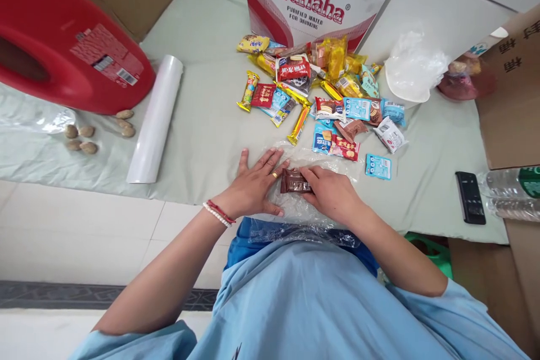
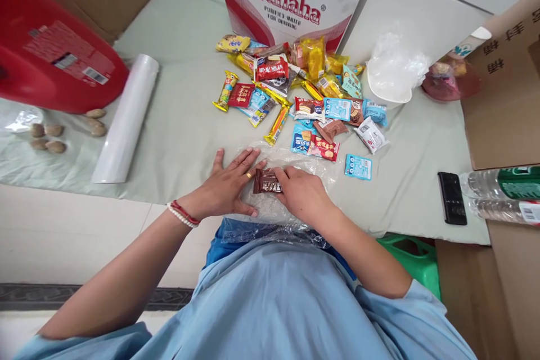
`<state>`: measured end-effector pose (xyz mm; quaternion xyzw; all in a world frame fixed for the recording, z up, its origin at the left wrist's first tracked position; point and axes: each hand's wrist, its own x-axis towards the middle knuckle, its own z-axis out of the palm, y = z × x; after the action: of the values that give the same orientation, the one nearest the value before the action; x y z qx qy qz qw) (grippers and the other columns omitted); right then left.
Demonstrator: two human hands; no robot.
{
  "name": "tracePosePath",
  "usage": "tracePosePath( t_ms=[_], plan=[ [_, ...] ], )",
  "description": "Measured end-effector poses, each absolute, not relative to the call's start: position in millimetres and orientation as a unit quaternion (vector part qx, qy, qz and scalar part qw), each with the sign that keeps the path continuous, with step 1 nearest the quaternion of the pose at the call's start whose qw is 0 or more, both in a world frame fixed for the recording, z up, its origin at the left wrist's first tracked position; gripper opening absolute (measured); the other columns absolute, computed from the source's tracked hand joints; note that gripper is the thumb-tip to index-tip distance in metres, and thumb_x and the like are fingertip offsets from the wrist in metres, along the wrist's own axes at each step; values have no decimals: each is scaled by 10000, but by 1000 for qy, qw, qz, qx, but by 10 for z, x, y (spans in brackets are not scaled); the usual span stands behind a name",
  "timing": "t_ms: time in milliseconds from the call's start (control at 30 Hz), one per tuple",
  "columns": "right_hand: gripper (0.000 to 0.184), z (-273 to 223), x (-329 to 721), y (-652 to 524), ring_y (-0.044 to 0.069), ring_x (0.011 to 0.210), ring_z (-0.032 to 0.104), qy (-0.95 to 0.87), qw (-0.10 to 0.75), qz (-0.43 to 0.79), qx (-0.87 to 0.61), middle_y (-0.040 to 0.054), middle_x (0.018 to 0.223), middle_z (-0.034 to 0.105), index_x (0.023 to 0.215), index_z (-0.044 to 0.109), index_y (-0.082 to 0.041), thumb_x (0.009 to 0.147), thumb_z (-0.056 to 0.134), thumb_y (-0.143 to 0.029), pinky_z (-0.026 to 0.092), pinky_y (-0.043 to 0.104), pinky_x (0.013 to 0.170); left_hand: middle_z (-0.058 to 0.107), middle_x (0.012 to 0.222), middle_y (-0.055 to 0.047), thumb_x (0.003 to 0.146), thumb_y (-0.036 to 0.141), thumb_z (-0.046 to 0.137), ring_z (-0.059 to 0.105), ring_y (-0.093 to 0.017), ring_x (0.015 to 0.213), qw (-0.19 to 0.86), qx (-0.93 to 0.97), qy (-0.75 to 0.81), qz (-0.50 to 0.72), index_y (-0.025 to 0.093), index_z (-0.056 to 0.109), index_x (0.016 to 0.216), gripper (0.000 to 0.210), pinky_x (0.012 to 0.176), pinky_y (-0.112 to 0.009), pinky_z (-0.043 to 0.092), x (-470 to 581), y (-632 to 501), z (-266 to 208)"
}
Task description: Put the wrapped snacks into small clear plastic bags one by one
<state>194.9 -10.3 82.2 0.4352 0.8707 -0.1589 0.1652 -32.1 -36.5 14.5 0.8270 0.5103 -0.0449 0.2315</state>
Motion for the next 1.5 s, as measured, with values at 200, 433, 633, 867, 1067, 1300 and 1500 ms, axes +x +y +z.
tracePosePath(
  t_ms=[200,433,633,867,1067,1300,1500],
  plan=[
    [550,790,1932,-155,298,1201,648,865,173,-142,449,165,1388,640,1518,481,-197,1010,620,-354,538,360,907,2,1770,-173,720,756,795,28,-440,1637,225,826,515,-53,251,81,1696,1310,1196,-810,-94,-315,-368,150],
    [629,784,2099,-114,313,1254,627,886,137,-152,416,163,1548,529,1550,469,-201,983,669,-386,543,401,953,-3,1769,-179,727,792,762,39,-436,1637,222,823,519,-62,250,72,1697,1308,1199,-799,-102,-313,-361,162],
    [565,820,2088,-119,298,1200,662,876,131,-166,433,143,1455,604,1502,513,-194,997,652,-404,558,383,886,0,1766,-193,738,782,760,43,-447,1634,235,821,517,-56,222,58,1695,1312,1191,-816,-91,-320,-371,167],
    [423,830,1940,-135,287,1112,691,876,164,-153,427,152,1316,668,1401,555,-198,1002,611,-325,539,350,850,-1,1762,-208,740,748,780,46,-429,1639,223,821,523,-59,229,28,1695,1322,1189,-818,-76,-299,-371,153],
    [463,854,2002,-114,310,1100,697,870,180,-142,437,174,1289,674,1393,559,-185,992,636,-406,534,357,842,-21,1765,-202,728,739,794,50,-441,1636,222,817,528,-69,256,48,1696,1314,1195,-812,-58,-298,-360,172],
    [572,779,1959,-167,314,1110,700,869,158,-142,448,178,1361,661,1485,507,-156,993,640,-415,567,388,855,-16,1765,-210,731,722,809,53,-456,1632,218,823,522,-51,264,42,1696,1315,1190,-828,-32,-324,-370,158],
    [656,906,2254,-203,317,1259,640,882,57,-175,433,196,1608,464,1588,416,-164,1021,603,-434,579,425,923,62,1772,-176,827,581,786,42,-455,1632,162,816,554,32,301,235,1677,1051,1231,-796,39,-532,-570,257]
  ],
)
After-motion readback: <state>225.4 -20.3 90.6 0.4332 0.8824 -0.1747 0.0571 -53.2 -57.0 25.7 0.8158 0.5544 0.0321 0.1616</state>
